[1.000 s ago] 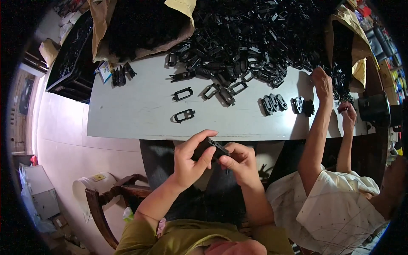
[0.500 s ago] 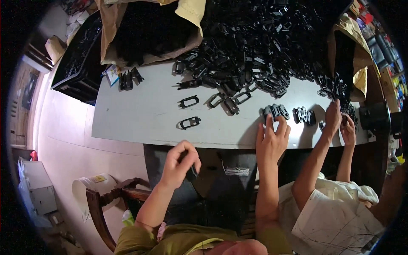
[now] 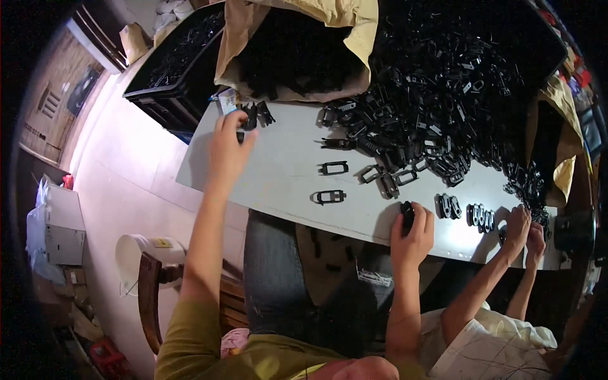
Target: Assembling small black plastic components at a workbench.
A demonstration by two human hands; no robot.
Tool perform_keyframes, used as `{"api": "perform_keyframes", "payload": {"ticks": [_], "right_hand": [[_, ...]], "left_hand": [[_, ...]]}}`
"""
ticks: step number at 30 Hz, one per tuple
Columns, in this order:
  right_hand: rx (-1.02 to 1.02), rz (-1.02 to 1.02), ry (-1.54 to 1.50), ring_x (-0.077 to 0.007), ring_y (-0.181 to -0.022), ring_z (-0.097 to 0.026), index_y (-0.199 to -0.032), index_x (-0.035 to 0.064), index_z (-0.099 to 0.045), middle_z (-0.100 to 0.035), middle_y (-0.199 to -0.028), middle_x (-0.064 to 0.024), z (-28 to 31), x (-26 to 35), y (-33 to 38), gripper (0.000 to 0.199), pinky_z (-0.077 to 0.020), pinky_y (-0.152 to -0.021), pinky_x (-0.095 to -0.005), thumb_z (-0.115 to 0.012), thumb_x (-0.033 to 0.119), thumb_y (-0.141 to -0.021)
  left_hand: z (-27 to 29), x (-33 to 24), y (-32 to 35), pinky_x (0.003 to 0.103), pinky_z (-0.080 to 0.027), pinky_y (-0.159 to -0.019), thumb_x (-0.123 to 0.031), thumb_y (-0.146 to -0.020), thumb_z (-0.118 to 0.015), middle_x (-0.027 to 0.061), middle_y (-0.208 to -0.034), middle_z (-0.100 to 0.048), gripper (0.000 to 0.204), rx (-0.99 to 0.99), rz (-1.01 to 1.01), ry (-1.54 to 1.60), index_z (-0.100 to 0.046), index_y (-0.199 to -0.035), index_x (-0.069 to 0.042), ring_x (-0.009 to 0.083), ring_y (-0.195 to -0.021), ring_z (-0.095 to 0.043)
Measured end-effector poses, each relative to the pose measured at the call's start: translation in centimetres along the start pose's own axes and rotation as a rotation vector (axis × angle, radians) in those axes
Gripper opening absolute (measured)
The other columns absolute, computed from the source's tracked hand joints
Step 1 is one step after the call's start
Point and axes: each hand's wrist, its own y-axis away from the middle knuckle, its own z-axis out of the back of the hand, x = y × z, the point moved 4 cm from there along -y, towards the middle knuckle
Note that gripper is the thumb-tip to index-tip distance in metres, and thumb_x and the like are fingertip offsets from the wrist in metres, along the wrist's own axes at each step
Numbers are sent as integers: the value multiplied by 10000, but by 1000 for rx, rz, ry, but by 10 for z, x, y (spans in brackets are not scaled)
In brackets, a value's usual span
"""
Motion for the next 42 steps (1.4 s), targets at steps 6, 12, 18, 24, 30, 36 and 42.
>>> {"api": "perform_keyframes", "payload": {"ticks": [6, 12, 18, 24, 30, 36, 42], "right_hand": [[-2, -2, -37, -340, -853, -574, -1047, 15, -560, -567, -972, -153, 1, 6, -3, 281, -478, -733, -375, -614, 44, -773], [3, 11, -25, -331, -845, -578, -1049, 17, -561, -568, -973, -147, 2, 6, -5, 286, -479, -726, -370, -621, 48, -770], [-13, -2, -37, -327, -842, -577, -1073, 19, -558, -564, -969, -147, -2, 0, -1, 303, -480, -727, -368, -622, 55, -779], [76, -24, -62, -342, -888, -576, -1119, 10, -541, -558, -1023, -165, 7, 1, -1, 372, -488, -731, -393, -654, 83, -772], [211, -102, 71, -242, -743, -574, -1007, -12, -556, -566, -872, -115, 13, -2, -9, 293, -470, -667, -325, -639, 34, -730], [461, -135, -746, -77, -629, -484, -928, -1, -578, -528, -783, -32, 33, 53, -12, 276, -394, -564, -207, -640, 40, -663], [492, -63, -650, -155, -626, -534, -945, -11, -604, -550, -827, -80, 47, 62, -15, 316, -436, -571, -246, -653, 10, -634]], "left_hand": [[-24, 24, -33, 429, -481, -792, -318, -810, -670, 145, -1111, -552, 529, 235, 95, -362, -471, -1255, -112, 344, -940, -590], [-36, -21, 3, 404, -491, -771, -267, -784, -698, 57, -1153, -526, 376, 397, -85, -244, -590, -1131, -169, 308, -906, -606], [-41, -35, 29, 378, -502, -696, -181, -739, -729, 19, -1136, -514, 234, 288, -244, -190, -666, -956, -122, 271, -826, -624], [-23, -51, 41, 357, -507, -607, -96, -731, -695, -5, -1007, -568, 181, 134, -328, -78, -654, -908, -92, 265, -712, -631], [-11, -87, 73, 306, -524, -671, 57, -695, -658, 110, -851, -674, 249, 20, -359, 200, -683, -925, -38, 237, -758, -662], [-19, -128, 102, 303, -497, -550, 49, -642, -668, 89, -777, -656, 257, 14, -659, 287, -681, -891, -13, 227, -623, -628], [-18, -140, 110, 296, -481, -513, 33, -653, -663, 81, -744, -635, 273, -71, -826, 259, -668, -923, -6, 220, -582, -605]]}}
